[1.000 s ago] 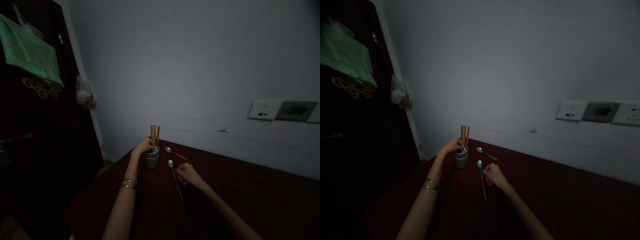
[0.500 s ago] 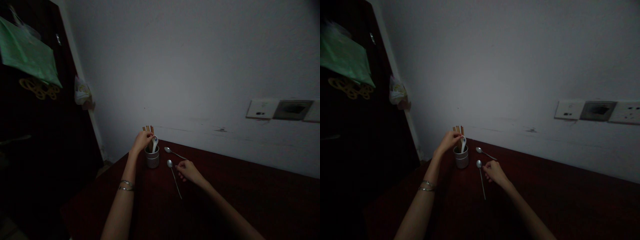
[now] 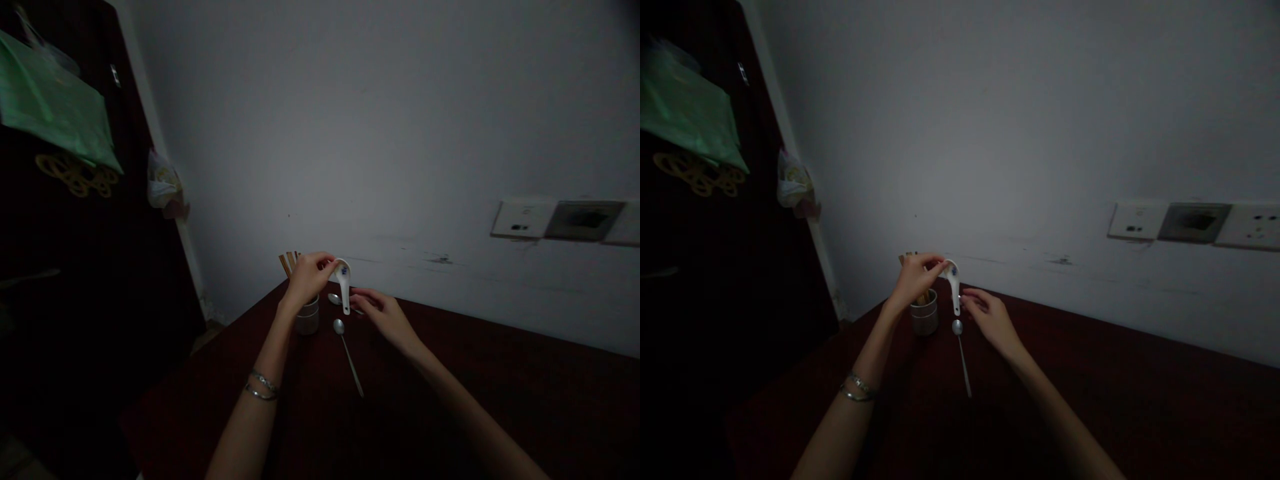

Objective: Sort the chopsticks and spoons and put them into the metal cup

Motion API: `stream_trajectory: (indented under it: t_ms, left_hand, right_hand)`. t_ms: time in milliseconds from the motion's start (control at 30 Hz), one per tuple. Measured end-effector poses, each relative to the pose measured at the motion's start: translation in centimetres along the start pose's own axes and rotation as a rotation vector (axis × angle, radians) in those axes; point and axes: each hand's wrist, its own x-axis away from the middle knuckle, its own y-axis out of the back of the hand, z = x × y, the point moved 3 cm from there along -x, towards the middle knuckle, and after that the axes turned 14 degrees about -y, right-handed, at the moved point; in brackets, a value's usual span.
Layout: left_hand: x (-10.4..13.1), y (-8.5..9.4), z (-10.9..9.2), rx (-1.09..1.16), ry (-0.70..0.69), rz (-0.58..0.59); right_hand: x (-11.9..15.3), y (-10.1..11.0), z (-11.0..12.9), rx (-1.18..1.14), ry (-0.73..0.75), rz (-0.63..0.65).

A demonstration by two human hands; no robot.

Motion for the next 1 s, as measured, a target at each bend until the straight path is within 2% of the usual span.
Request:
stream_trajectory:
  t_ms: [100, 333, 467, 633, 767, 900, 1000]
  left_hand:
    - [0.0, -1.6, -0.3, 0.025, 0.027, 0.014]
    - [0.6, -4.3, 1.1, 0.087, 0.080, 0.024]
    - [0.8, -4.8, 1.9, 0.090, 0.106, 0.005]
    - [0.4, -2.5, 2.5, 0.109, 0.123, -0.085]
    - [0.4, 0.5, 3.6, 0.090, 0.180, -0.270]
    - [1.2, 3.2, 5.9, 0.038, 0.263, -0.511]
    - [2.3, 4.3, 8.5, 0.010, 0.349, -0.637]
  right_hand:
    - [-0.4, 0.0, -0.6, -0.050, -0.040, 0.046]
    - [-1.6, 0.4, -2.5, -0.061, -0.090, -0.003]
    - [-3.8, 1.7, -3.8, -0.005, -0.149, -0.062]
    - [-9.1, 4.6, -7.8, 0.207, -0.397, -0.232]
    - [-13.1, 5.8, -11.1, 0.274, -0.500, -0.279]
    - [-15.5, 5.7, -13.7, 0.368, -0.581, -0.279]
    - [-16.6, 5.6, -15.1, 0.443, -0.618, -0.268]
